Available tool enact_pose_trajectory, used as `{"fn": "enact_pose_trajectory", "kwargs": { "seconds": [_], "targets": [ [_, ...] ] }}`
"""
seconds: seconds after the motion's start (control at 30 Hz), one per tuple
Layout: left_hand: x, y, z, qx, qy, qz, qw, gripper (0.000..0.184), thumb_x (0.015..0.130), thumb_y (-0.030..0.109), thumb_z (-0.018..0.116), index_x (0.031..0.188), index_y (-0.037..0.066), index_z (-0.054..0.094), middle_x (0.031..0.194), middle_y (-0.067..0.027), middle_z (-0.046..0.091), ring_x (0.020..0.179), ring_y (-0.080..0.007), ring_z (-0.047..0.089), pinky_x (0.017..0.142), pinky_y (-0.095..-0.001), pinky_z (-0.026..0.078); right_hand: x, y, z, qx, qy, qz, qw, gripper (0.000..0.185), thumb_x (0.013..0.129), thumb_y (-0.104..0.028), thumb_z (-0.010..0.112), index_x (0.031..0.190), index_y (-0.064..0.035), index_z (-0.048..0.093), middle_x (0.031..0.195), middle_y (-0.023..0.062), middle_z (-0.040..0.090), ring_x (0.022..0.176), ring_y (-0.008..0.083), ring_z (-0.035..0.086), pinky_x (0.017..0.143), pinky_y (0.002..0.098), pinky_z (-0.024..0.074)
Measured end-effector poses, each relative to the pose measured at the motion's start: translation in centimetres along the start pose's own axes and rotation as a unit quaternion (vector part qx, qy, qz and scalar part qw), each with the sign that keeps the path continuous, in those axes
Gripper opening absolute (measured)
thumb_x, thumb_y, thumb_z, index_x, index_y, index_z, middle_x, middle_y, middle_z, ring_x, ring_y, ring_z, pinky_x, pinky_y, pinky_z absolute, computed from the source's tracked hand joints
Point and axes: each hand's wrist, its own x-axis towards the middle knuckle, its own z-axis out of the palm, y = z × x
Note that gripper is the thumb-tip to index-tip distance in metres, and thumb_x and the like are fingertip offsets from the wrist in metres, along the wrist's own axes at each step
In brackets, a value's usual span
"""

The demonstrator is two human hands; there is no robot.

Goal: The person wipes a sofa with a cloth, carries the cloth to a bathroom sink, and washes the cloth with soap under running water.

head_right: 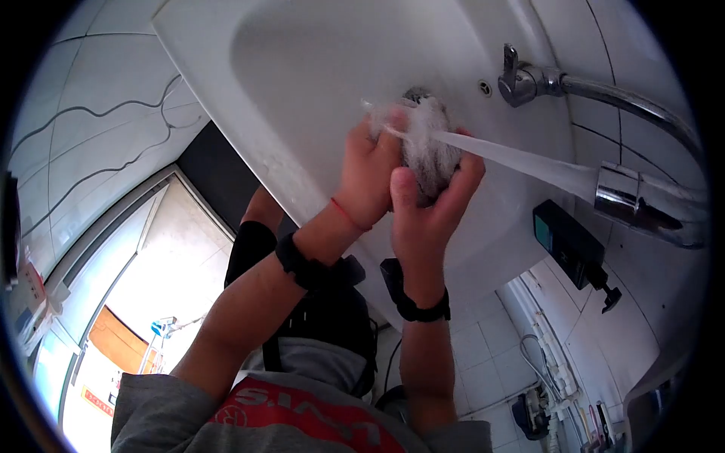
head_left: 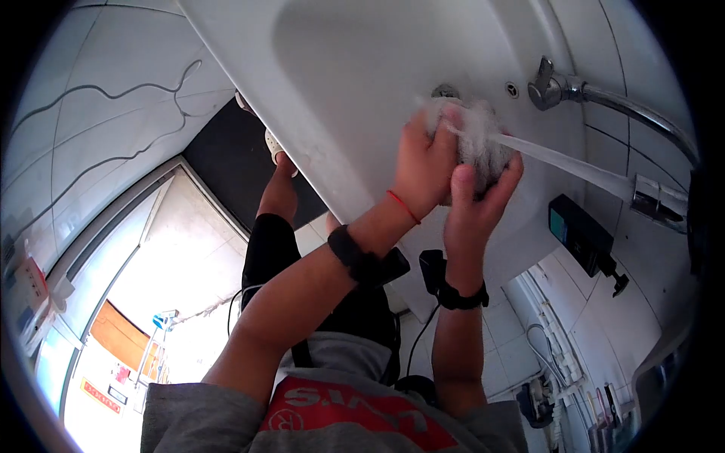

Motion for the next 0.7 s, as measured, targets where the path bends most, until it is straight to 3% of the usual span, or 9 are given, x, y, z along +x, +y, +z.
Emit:
{"fn": "enact_pose_trajectory", "kwargs": {
  "seconds": [0.03,0.13,0.23,0.33,0.43,0.53,0.63,0.7],
  "targets": [
    [0.0,-0.2,-0.1,-0.030,0.002,-0.012,0.999,0.037,0.100,0.034,0.054,0.099,-0.003,0.061,0.085,-0.0101,0.066,0.079,-0.0140,0.056,0.074,-0.0336,0.049,0.2,-0.2,0.1,0.012,0.021,-0.029,0.999,0.049,0.095,-0.028,0.060,0.132,0.0014,0.047,0.131,0.0212,0.052,0.118,0.0309,0.053,0.100,0.0428,0.0418],
    [-0.7,0.6,-0.1,-0.090,-0.007,-0.053,0.994,0.039,0.098,0.036,0.057,0.101,-0.002,0.062,0.088,-0.0083,0.066,0.082,-0.0140,0.057,0.077,-0.0316,0.049,0.6,-0.4,-0.4,0.236,0.014,0.222,0.946,0.048,0.096,-0.029,0.057,0.133,0.0013,0.047,0.126,0.0200,0.054,0.119,0.0315,0.052,0.103,0.0421,0.0399],
    [-2.0,2.0,-0.1,-0.095,-0.033,-0.093,0.991,0.039,0.096,0.037,0.060,0.103,-0.001,0.063,0.091,-0.0070,0.066,0.084,-0.0133,0.057,0.080,-0.0294,0.049,0.2,0.3,0.2,0.089,0.016,0.182,0.979,0.040,0.098,-0.027,0.055,0.126,0.0019,0.053,0.123,0.0203,0.056,0.115,0.0318,0.055,0.097,0.0416,0.0434],
    [-2.0,1.8,0.1,-0.088,-0.034,-0.111,0.989,0.037,0.094,0.035,0.063,0.103,-0.001,0.063,0.088,-0.0060,0.066,0.081,-0.0120,0.056,0.077,-0.0284,0.049,0.1,-0.4,0.4,-0.047,-0.022,0.084,0.995,0.032,0.099,-0.025,0.054,0.113,0.0034,0.059,0.109,0.0199,0.063,0.098,0.0304,0.063,0.083,0.0399,0.0487],
    [-1.6,1.2,0.0,-0.066,-0.026,-0.114,0.991,0.032,0.093,0.030,0.062,0.096,-0.002,0.063,0.081,-0.0055,0.065,0.075,-0.0105,0.055,0.069,-0.0291,0.049,0.4,-0.3,0.6,-0.015,-0.011,0.059,0.998,0.026,0.098,-0.021,0.054,0.101,0.0035,0.062,0.088,0.0171,0.065,0.077,0.0293,0.065,0.068,0.0381,0.0493],
    [-1.2,0.2,-0.2,-0.034,-0.020,-0.080,0.996,0.030,0.094,0.026,0.060,0.089,-0.003,0.063,0.074,-0.0047,0.064,0.070,-0.0094,0.053,0.063,-0.0306,0.048,0.6,0.4,0.5,-0.044,-0.012,0.023,0.999,0.023,0.097,-0.020,0.055,0.096,0.0022,0.062,0.075,0.0138,0.062,0.069,0.0263,0.064,0.063,0.0364,0.0491],
    [-1.5,0.2,-0.7,-0.014,-0.017,-0.091,0.996,0.029,0.095,0.025,0.058,0.086,-0.003,0.062,0.072,-0.0039,0.063,0.069,-0.0091,0.052,0.062,-0.0313,0.047,0.5,-0.2,-0.8,-0.044,-0.080,0.116,0.989,0.024,0.096,-0.022,0.057,0.093,0.0013,0.062,0.079,0.0134,0.062,0.077,0.0243,0.065,0.066,0.0381,0.0485],
    [-1.3,0.1,-1.0,-0.020,-0.022,-0.098,0.995,0.027,0.095,0.024,0.058,0.091,-0.002,0.062,0.077,-0.0040,0.063,0.072,-0.0091,0.052,0.063,-0.0303,0.048,0.0,0.1,-1.5,-0.039,-0.100,0.105,0.989,0.027,0.098,-0.023,0.056,0.106,0.0024,0.061,0.090,0.0097,0.063,0.090,0.0197,0.061,0.079,0.0340,0.0472]
  ]
}}
